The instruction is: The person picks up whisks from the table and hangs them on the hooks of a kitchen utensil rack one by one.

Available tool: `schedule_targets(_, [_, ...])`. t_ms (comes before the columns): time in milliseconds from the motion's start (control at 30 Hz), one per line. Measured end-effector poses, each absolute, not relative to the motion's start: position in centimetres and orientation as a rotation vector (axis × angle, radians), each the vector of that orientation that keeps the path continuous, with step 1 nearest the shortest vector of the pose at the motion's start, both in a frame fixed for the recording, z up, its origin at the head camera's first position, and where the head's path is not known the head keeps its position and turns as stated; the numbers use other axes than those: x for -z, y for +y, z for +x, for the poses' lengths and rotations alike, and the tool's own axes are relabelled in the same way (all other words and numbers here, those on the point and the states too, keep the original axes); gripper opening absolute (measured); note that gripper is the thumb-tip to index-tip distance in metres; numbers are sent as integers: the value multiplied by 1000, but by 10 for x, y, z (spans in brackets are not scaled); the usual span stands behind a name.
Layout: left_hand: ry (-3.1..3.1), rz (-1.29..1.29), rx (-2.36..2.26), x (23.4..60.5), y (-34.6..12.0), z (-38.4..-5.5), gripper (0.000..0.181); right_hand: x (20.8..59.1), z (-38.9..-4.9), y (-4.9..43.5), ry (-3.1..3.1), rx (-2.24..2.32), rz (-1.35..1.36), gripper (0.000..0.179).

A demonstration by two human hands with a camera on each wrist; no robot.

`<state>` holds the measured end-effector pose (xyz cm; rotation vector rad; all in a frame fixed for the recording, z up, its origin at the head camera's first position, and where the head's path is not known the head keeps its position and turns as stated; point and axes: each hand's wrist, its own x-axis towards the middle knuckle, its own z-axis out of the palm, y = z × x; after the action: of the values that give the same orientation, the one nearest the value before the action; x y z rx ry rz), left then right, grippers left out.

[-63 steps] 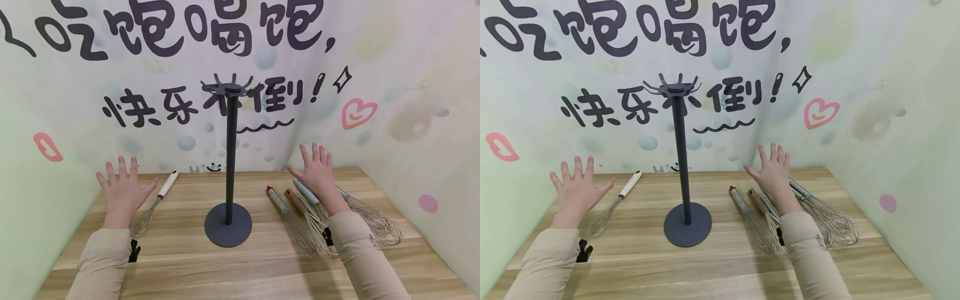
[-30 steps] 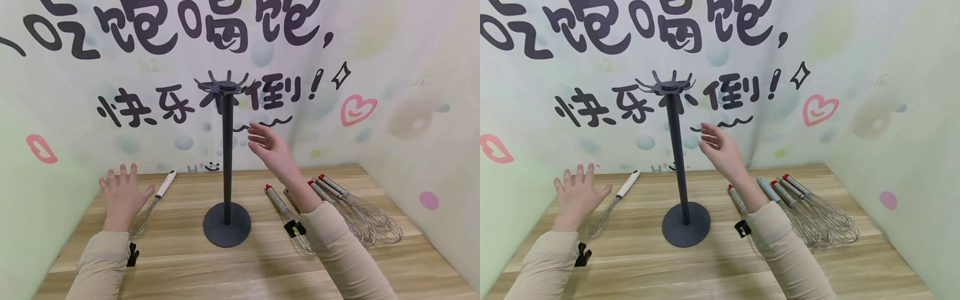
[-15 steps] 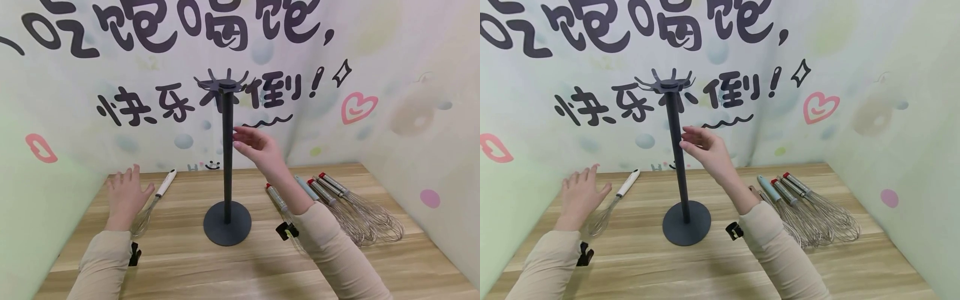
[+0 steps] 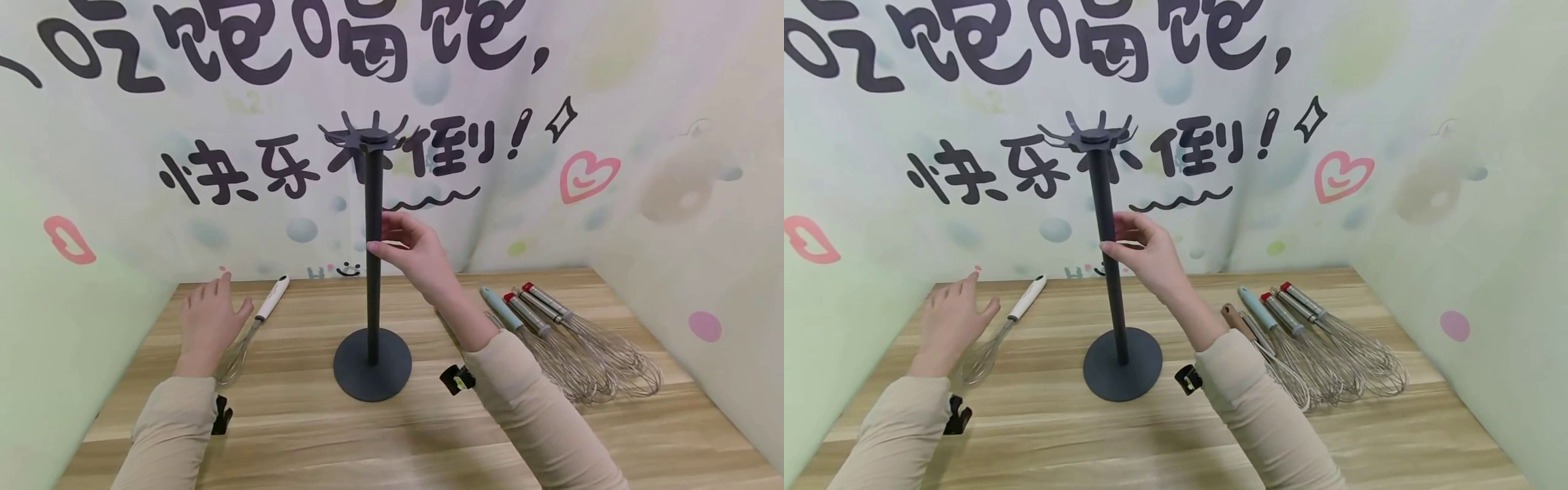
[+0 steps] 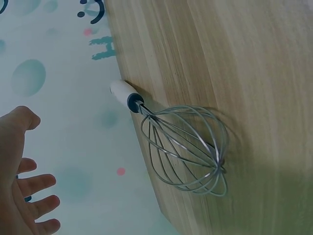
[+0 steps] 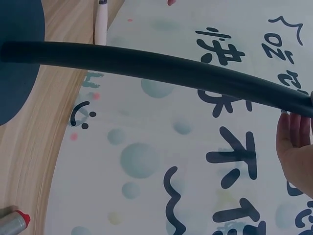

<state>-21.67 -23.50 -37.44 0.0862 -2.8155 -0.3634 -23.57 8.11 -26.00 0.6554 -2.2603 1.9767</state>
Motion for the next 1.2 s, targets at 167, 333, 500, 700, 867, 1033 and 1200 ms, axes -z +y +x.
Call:
schedule_targets(167, [-2824, 82, 370, 376, -233, -218, 60, 261, -236, 81, -2257, -1944, 688, 39])
schedule_targets(333, [-2834, 68, 393, 378, -231, -222, 58, 263, -238, 79, -2233, -1889, 754, 41])
schedule_targets(500, [-2846, 60, 401, 381, -228, -226, 56, 266, -240, 78, -2219, -1868, 768, 41])
schedule_targets(700, [-2842, 90, 602, 387, -223, -234, 54, 269, -241, 78, -2183, -1890, 769, 41])
schedule_targets(867, [-2798, 202, 962, 390, -219, -240, 54, 270, -241, 78, -2167, -1893, 768, 41])
schedule_targets(1033, [-2781, 239, 1086, 397, -219, -246, 53, 271, -241, 78, -2165, -1881, 775, 42])
schedule_targets(1200, [-2807, 231, 1117, 407, -219, -253, 52, 272, -242, 77, -2146, -1874, 793, 42])
